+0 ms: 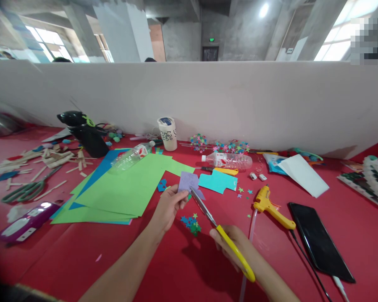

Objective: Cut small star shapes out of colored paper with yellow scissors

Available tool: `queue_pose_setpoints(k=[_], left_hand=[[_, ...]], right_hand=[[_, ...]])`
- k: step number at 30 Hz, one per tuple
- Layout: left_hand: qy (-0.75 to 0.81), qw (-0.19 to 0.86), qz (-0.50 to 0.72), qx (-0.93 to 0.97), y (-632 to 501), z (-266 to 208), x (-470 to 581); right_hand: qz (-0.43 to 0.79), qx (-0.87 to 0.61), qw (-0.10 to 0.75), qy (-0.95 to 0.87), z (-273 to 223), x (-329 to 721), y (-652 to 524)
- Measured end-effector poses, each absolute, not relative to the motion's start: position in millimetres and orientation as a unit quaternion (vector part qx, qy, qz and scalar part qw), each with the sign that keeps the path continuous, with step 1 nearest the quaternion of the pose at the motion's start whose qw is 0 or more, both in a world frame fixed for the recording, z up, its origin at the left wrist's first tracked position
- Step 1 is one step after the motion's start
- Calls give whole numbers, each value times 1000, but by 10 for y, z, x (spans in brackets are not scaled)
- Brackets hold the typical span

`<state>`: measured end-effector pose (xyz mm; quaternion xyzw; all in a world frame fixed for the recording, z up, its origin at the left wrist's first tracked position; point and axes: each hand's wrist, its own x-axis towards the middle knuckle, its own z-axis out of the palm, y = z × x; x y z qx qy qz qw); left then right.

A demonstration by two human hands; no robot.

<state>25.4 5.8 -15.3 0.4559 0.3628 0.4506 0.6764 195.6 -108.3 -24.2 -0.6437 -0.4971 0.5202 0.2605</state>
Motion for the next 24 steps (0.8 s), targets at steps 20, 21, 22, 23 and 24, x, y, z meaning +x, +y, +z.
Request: queue_pose_setpoints(k=[20, 21, 22, 23, 24], left_hand=[[349, 698, 483, 398, 59, -150, 267], [348, 697, 486, 395, 62, -150, 264], [347, 696, 489, 395, 64, -148, 260], [346, 695, 489, 398, 65, -145, 257], [348, 690, 489, 405, 66, -140, 253]], right_hand=[[541, -625, 292, -481, -386, 1876, -1089], [540, -627, 293, -480, -380, 1874, -1090], [539, -628, 292, -479, -374, 1875, -1090], [538, -628, 291, -480, -370, 1879, -1091], [538, -628, 289, -483, -366, 1887, -1091]])
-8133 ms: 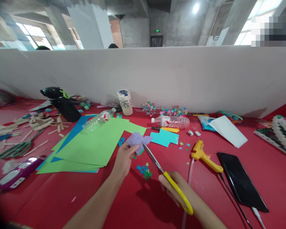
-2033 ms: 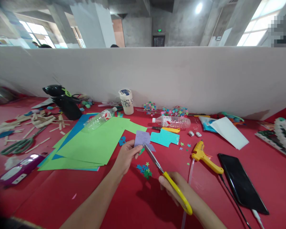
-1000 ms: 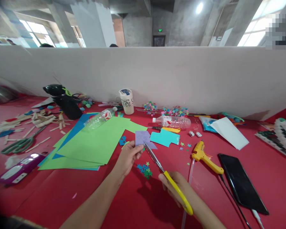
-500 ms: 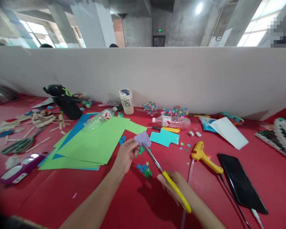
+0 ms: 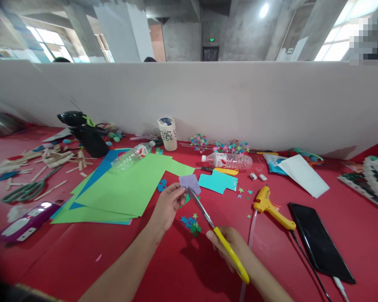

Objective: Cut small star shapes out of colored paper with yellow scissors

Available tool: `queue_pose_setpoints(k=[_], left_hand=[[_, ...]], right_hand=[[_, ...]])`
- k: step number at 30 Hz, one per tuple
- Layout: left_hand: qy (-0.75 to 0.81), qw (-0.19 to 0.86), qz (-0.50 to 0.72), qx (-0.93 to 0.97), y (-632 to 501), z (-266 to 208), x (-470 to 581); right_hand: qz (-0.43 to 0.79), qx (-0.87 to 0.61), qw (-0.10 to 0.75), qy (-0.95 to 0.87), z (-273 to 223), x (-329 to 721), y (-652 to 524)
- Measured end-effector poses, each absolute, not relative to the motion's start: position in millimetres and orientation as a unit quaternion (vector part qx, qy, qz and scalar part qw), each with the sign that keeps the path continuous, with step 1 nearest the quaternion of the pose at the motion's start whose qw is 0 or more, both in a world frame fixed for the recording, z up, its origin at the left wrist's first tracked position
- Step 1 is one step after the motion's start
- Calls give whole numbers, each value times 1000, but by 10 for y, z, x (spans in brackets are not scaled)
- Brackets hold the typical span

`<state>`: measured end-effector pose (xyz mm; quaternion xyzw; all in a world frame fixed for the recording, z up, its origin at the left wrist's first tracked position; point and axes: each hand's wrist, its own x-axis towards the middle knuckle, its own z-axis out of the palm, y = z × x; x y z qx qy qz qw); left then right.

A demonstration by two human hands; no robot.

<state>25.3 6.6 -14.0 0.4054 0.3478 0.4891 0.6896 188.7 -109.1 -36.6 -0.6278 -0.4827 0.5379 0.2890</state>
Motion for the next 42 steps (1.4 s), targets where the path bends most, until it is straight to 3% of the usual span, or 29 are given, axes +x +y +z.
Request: queue_pose_setpoints(k=[6, 23, 42], left_hand=[[387, 624, 478, 482, 89, -104, 219], [389, 639, 452, 486, 112, -76, 197], [389, 636, 436, 504, 132, -115, 189]], right_hand=[[528, -627, 267, -506, -339, 1931, -1101], [521, -636, 220, -525, -234, 1991, -1068], [529, -636, 225, -515, -240, 2009, -1089]])
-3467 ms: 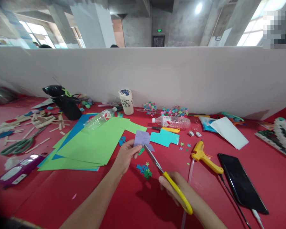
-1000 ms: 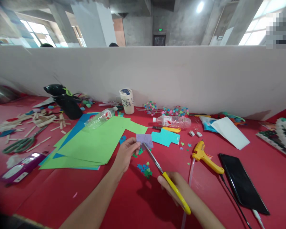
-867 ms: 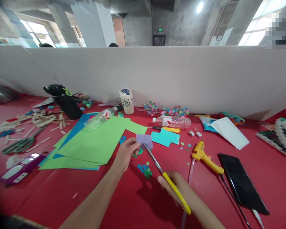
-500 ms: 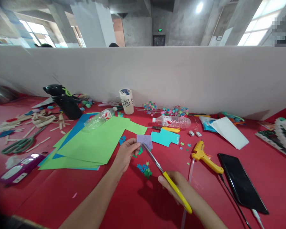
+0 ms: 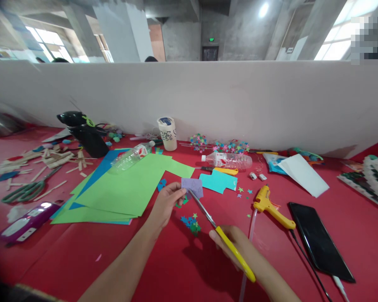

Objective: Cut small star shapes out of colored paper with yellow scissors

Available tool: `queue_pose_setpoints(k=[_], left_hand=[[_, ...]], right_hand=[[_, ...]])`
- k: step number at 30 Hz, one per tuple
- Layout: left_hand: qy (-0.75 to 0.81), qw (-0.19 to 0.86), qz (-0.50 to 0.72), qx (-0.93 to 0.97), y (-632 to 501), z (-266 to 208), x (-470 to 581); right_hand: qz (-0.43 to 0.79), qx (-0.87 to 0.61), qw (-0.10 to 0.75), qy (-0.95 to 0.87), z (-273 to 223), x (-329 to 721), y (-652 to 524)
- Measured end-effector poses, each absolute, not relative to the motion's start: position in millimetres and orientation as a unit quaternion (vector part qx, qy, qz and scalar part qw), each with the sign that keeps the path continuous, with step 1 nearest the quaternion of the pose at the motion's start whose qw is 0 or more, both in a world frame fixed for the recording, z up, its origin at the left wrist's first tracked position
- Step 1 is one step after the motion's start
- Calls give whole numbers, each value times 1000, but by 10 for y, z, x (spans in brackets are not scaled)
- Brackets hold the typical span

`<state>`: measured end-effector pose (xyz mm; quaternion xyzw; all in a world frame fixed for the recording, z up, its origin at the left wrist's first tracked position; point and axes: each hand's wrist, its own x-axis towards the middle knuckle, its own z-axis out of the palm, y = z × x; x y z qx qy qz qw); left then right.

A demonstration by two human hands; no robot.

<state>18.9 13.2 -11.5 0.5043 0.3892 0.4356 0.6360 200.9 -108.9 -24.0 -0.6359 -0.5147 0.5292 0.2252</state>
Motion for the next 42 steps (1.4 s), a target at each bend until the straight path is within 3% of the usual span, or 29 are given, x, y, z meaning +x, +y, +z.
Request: queue_pose_setpoints(k=[42], left_hand=[[354, 683, 447, 458, 63, -103, 241]], right_hand=[[522, -643, 253, -500, -337, 1942, -1074]])
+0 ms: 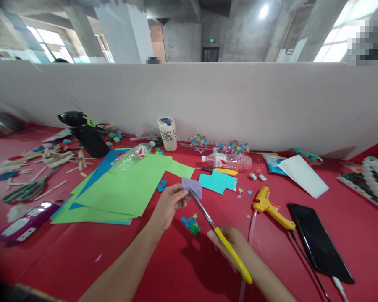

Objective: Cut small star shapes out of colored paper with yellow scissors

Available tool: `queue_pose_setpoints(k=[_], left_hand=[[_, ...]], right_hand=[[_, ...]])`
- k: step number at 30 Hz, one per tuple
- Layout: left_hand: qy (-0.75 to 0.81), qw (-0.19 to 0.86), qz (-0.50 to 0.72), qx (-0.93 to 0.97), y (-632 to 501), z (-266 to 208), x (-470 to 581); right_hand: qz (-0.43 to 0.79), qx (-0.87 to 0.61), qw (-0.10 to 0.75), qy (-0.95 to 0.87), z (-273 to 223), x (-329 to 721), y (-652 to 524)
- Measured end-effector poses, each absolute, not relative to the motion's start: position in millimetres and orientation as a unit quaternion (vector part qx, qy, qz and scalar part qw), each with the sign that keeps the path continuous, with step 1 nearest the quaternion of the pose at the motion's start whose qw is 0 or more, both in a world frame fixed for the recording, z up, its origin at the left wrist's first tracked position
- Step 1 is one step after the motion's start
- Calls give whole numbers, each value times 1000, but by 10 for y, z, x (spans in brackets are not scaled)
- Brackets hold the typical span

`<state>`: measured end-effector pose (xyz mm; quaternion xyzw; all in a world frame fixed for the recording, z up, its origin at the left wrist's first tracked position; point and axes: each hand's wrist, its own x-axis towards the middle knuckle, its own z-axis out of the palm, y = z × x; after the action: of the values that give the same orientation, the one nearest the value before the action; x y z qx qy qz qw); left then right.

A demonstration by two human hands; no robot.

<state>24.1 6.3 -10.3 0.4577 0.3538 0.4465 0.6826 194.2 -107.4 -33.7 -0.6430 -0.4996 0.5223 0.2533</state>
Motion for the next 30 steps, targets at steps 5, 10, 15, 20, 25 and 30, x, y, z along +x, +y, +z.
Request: queue_pose_setpoints(k=[5, 10, 15, 20, 25, 30], left_hand=[[356, 688, 451, 444, 84, -124, 228], [369, 683, 462, 429, 59, -60, 242], [367, 688, 453, 433, 67, -33, 233], [370, 689, 446, 436, 68, -21, 228], [373, 688, 447, 433, 61, -38, 238], [374, 686, 448, 434, 68, -53, 244]], right_hand=[[525, -638, 254, -503, -359, 1933, -1075], [541, -617, 253, -512, -315, 1941, -1100], [550, -608, 243, -518, -253, 1964, -1119], [555, -595, 241, -530, -220, 1976, -1123], [551, -597, 230, -535, -207, 1971, -1126], [529, -616, 234, -535, -224, 1966, -1128]])
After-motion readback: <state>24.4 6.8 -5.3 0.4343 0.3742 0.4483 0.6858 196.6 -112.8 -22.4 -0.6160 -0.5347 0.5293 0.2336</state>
